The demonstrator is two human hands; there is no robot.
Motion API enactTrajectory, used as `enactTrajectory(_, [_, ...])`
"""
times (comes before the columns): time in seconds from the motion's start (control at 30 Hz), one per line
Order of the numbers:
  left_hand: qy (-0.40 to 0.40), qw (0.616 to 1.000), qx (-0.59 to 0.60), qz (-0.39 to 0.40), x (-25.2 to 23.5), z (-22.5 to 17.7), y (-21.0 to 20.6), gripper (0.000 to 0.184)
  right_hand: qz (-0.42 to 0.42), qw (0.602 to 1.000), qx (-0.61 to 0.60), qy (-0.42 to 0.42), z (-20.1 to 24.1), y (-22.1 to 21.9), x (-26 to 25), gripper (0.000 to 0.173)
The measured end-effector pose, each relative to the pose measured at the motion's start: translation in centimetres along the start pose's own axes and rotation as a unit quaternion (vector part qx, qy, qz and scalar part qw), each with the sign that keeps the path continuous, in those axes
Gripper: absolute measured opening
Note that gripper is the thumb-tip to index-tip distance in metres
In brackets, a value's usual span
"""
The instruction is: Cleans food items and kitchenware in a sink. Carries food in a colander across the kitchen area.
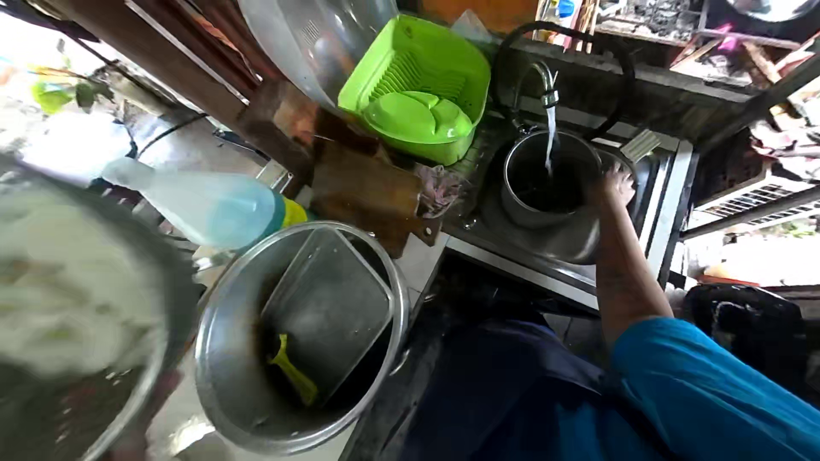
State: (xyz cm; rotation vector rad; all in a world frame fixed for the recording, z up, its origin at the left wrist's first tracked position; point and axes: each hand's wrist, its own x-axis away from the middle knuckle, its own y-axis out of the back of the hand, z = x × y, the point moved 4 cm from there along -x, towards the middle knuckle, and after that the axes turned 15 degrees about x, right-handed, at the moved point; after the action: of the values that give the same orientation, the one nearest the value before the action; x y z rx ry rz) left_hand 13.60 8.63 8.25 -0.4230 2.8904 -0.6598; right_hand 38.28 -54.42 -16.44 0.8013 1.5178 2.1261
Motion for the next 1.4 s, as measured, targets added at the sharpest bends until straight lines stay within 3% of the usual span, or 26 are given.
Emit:
enactTrajectory(0.13, [0.137, 0.981, 0.137, 0.031, -3.0, 7.4, -7.1, 0.027, 0.122, 0.992, -0.015, 0.022, -2.1, -1.8, -0.6, 0.066])
enactTrajectory(0.2, [0.165, 0.985, 0.054, -0.005, -3.7, 11.4, -13.3, 0.029, 0.148, 0.988, -0.006, 0.032, -3.5, -1.8, -0.6, 0.065])
enactTrajectory(0.3, [0.299, 0.951, -0.048, -0.065, -5.0, 16.8, -20.8, 0.021, 0.161, 0.986, 0.006, 0.045, -5.9, -0.3, 0.8, 0.062])
enactTrajectory(0.43, [0.415, 0.905, -0.098, 0.006, -7.6, 24.8, -25.4, 0.029, 0.174, 0.981, 0.048, 0.066, -7.9, 1.4, 1.1, 0.057])
enactTrajectory(0.57, [0.467, 0.872, -0.124, 0.076, -10.2, 30.8, -29.4, 0.031, 0.13, 0.986, 0.095, 0.053, -6.7, 5.2, 2.8, 0.072])
enactTrajectory(0.67, [0.484, 0.863, -0.116, 0.087, -12.1, 34.1, -31.6, 0.033, 0.039, 0.993, 0.021, 0.108, -4.7, 8.1, 4.0, 0.053])
enactTrajectory(0.8, [0.475, 0.861, -0.142, 0.117, -13.3, 36.8, -34.9, 0.037, -0.013, 0.952, -0.114, 0.284, -0.1, 9.1, 3.2, 0.027])
enactTrajectory(0.9, [0.472, 0.862, -0.127, 0.136, -13.4, 39.2, -36.4, 0.033, 0.058, 0.946, -0.096, 0.305, 4.3, 6.7, -1.8, 0.035])
enactTrajectory(0.97, [0.464, 0.865, -0.118, 0.149, -13.2, 40.2, -36.6, 0.032, 0.081, 0.966, -0.035, 0.244, 6.7, 5.0, -4.7, 0.057])
enactTrajectory(1.0, [0.459, 0.867, -0.119, 0.152, -13.1, 40.4, -36.5, 0.033, 0.076, 0.975, -0.025, 0.205, 7.9, 4.4, -4.9, 0.067])
enactTrajectory(1.07, [0.441, 0.872, -0.139, 0.16, -13.0, 41.0, -36.0, 0.036, 0.061, 0.977, -0.022, 0.205, 10.7, 3.6, -3.4, 0.068])
enactTrajectory(1.13, [0.439, 0.874, -0.143, 0.151, -13.6, 41.3, -35.5, 0.035, 0.061, 0.938, 0.051, 0.336, 13.3, 2.3, -1.3, 0.053])
enactTrajectory(1.2, [0.453, 0.874, -0.114, 0.132, -14.6, 41.2, -35.3, 0.033, 0.062, 0.851, 0.117, 0.507, 13.6, 1.0, -0.6, 0.038])
enactTrajectory(1.27, [0.469, 0.871, -0.081, 0.119, -15.4, 41.2, -34.9, 0.035, 0.058, 0.816, 0.148, 0.556, 11.2, 1.0, -2.4, 0.04])
enactTrajectory(1.4, [0.479, 0.871, -0.044, 0.104, -15.8, 41.6, -35.3, 0.035, 0.054, 0.88, 0.195, 0.429, 9.9, 3.6, -6.8, 0.076])
